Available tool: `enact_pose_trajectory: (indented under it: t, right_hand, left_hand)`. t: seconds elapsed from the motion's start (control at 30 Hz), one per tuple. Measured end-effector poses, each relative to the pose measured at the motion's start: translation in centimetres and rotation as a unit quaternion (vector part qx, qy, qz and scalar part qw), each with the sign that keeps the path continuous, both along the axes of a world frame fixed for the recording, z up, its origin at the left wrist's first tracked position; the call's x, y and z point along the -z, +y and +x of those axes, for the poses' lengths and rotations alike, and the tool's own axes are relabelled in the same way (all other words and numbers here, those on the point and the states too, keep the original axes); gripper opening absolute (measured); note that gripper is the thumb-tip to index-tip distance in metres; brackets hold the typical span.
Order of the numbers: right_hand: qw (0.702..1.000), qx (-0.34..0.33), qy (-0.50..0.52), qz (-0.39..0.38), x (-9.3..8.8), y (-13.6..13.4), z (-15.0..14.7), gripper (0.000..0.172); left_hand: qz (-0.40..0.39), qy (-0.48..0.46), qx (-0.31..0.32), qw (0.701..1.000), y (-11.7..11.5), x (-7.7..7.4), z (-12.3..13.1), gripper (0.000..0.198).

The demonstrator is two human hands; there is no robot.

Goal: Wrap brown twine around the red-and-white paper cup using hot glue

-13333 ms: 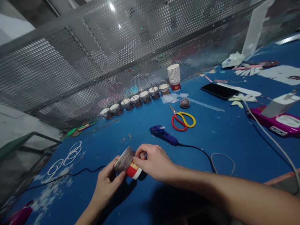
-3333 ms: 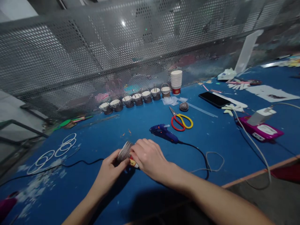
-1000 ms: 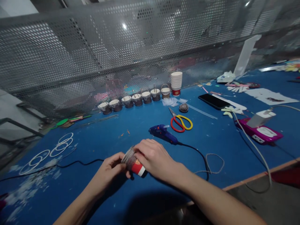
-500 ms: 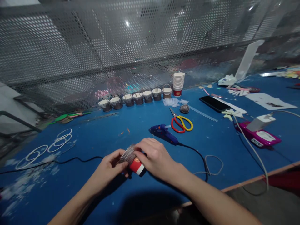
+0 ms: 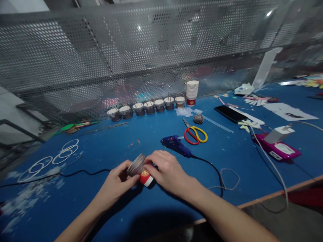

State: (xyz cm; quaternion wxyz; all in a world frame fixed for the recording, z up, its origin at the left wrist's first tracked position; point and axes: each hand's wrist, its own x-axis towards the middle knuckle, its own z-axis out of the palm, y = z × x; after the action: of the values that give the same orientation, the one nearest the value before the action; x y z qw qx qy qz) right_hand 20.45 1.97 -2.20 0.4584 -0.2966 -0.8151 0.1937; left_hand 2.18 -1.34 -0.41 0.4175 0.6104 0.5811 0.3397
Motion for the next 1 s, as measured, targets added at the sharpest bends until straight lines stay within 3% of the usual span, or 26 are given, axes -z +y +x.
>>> enact_pose_trajectory:
  t: [0.13, 0.23, 0.3, 0.43, 0.5, 0.6, 0.7, 0.8, 1.0]
  right_hand:
    - [0.997, 0.023, 0.046, -0.064, -0.8, -0.2, 0.3, 0.009]
    - [0.964, 0.047, 0.175, -0.194, -1.8, -0.1, 0.8, 0.01]
    - [0.905, 0.018, 0.288, -0.311, -2.2, 0.3, 1.0, 0.011]
    - [0.75, -0.079, 0.424, -0.501, -2.1, 1.1, 0.7, 0.016]
    - [0.703, -0.109, 0.435, -0.552, -1.9, 1.3, 0.4, 0.023]
    - [0.668, -0.139, 0.449, -0.577, -1.7, 1.4, 0.1, 0.03]
    - [0.658, -0.15, 0.458, -0.579, -1.8, 1.3, 0.1, 0.034]
    - [0.673, -0.142, 0.447, -0.572, -2.1, 1.3, 0.4, 0.029]
    - [0.76, -0.112, 0.378, -0.517, -1.9, 0.9, 0.9, 0.023]
  left_hand:
    - [0.053, 0.031, -0.021, 0.998, 0.0, -0.1, -0.1, 0.013]
    - [0.099, 0.046, -0.065, 0.992, 0.3, 0.0, -0.4, 0.013]
    - [0.116, 0.045, -0.1, 0.987, 0.6, 0.0, -0.8, 0.013]
    - [0.122, 0.012, -0.138, 0.983, 1.3, 0.4, -1.7, 0.016]
    - [0.121, -0.001, -0.141, 0.983, 1.6, 0.5, -2.0, 0.019]
    - [0.119, -0.026, -0.136, 0.983, 1.8, 0.6, -2.3, 0.02]
    - [0.113, -0.063, -0.127, 0.983, 1.8, 0.5, -2.2, 0.02]
    - [0.106, -0.098, -0.12, 0.982, 1.6, 0.2, -2.1, 0.019]
    - [0.086, -0.124, -0.121, 0.981, 1.4, -0.3, -2.0, 0.018]
